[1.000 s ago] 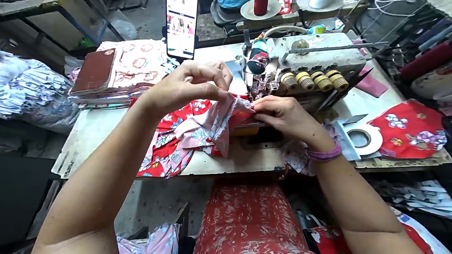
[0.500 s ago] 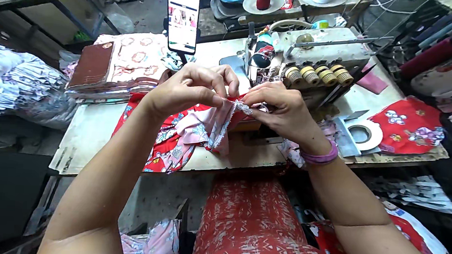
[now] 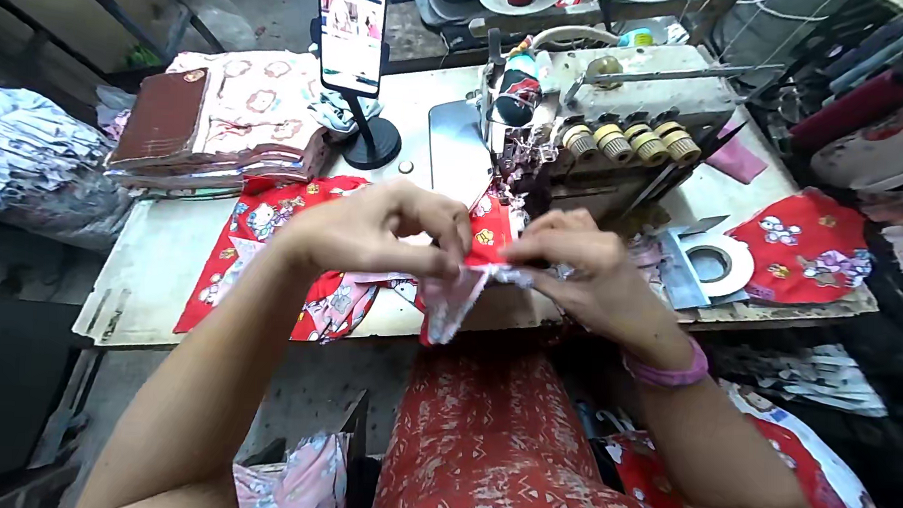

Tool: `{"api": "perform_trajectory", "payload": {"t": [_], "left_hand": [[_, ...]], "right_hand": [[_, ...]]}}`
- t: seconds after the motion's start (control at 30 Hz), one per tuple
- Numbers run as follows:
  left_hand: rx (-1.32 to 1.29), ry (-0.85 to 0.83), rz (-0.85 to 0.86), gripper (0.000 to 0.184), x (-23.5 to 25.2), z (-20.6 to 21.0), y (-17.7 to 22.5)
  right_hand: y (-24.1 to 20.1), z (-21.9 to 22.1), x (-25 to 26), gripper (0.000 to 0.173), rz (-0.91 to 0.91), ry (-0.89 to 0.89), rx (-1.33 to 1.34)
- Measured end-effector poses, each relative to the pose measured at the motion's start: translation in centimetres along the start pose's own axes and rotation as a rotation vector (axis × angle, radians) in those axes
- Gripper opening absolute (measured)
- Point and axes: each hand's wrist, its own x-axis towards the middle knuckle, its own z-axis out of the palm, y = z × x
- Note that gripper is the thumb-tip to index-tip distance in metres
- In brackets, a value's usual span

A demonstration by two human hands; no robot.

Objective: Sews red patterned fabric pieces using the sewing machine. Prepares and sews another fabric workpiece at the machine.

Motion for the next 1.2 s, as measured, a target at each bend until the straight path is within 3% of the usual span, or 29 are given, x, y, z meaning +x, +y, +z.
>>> {"api": "perform_trajectory", "payload": {"t": [0.13, 0.27, 0.43, 0.83, 1.2], "left_hand": [[0.57, 0.045, -0.203, 0.014, 0.1, 3.5, -2.5], [0.82, 0.207, 0.039, 0.017, 1.6, 5.3, -4.8], [0.813, 0.238, 0.066, 0.022, 0.6, 5.8, -6.2], [0.831, 0.356, -0.062, 0.031, 0.3, 8.1, -5.0], [0.8, 0.386, -0.263, 0.028, 3.3, 4.7, -6.5]], "right_hand": [[2.6, 2.6, -4.9, 0.009, 0.263, 0.022, 0.045], [0.8, 2.4, -4.5, 0.008, 0.297, 0.136, 0.084], [1.1, 3.5, -5.5, 0.01, 0.398, 0.159, 0.09], [0.2, 4.3, -5.9, 0.011, 0.298, 0.289, 0.054], [1.9, 3.3, -2.0, 0.01, 0.303, 0.29, 0.055]]}}
